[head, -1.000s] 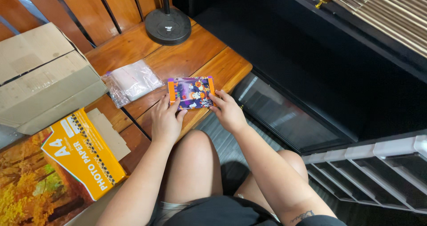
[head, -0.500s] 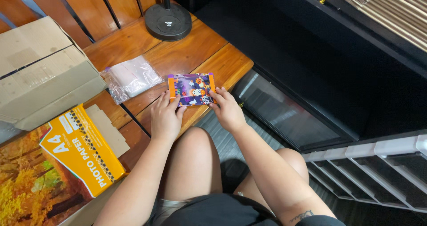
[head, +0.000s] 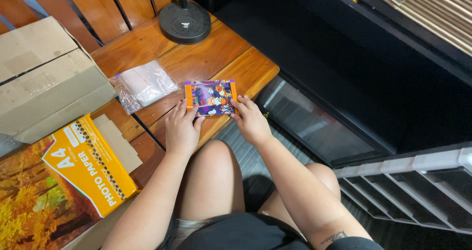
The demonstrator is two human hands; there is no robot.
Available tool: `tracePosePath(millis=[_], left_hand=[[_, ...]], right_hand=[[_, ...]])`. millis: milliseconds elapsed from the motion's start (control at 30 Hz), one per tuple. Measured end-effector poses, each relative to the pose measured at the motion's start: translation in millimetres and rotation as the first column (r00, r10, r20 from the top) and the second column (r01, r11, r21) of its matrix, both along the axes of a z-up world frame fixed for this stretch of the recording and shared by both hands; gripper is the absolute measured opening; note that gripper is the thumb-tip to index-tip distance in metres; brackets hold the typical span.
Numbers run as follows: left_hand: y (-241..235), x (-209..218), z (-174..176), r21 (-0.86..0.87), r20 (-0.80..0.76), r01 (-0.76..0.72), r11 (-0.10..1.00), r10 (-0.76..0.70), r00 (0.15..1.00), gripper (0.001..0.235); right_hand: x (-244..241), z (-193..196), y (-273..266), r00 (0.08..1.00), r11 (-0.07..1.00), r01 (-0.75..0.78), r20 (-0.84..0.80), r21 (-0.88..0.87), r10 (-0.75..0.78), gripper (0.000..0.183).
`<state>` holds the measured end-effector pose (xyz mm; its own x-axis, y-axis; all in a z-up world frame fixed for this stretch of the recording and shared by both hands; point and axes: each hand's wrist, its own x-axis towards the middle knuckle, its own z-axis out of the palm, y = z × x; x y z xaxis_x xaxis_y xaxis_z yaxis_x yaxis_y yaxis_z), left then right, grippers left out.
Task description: The person sits on the floor and organizes stationery items. They pick up plastic sleeves and small colorful packages from a wooden bench, then place them onto a stack of similar items on a black shelf. The person handles the items one by one, stacking them neatly.
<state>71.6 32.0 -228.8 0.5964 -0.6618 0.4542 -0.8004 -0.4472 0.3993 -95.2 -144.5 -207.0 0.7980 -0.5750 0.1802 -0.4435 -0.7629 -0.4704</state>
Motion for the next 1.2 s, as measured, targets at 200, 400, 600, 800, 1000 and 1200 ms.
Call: tracePosePath(millis=[200,400,600,800,1000,1200], left_hand=[[0,0,0,-0.005,-0.021,0.001,1.000,-0.002,1.000,0.041],[0,1,0,-0.008,-0.013,0.001,1.000,-0.001,1.000,0.042],[1,-2,5,0.006,-0.031,0.008,1.000,-0.007,0.999,0.041],[2,-3,10,0.021,-0.046,0.008,1.000,-0.007,0.999,0.041],[2,-3,8,0.015,-0.042,0.011,1.000,-0.010,0.999,0.042],[2,-3,9,0.013,-0.048,0.009,1.000,-0.008,0.999,0.043]], right_hand=[[-1,-2,-2,1.000,1.000,-0.009,0.006,-0.019,0.009,0.046],[0,-4,-2,1.000,0.999,-0.007,-0.001,-0.035,0.007,0.047],[-1,-1,0,1.000,1.000,-0.003,0.007,-0.021,0.003,0.047],[-1,-1,-1,1.000,1.000,-0.005,0.004,-0.020,0.005,0.046],[-1,-2,-1,1.000,0.999,-0.012,0.016,-0.031,0.012,0.047],[-2,0,0,1.000,1.000,-0.016,0.020,-0.022,0.017,0.047]])
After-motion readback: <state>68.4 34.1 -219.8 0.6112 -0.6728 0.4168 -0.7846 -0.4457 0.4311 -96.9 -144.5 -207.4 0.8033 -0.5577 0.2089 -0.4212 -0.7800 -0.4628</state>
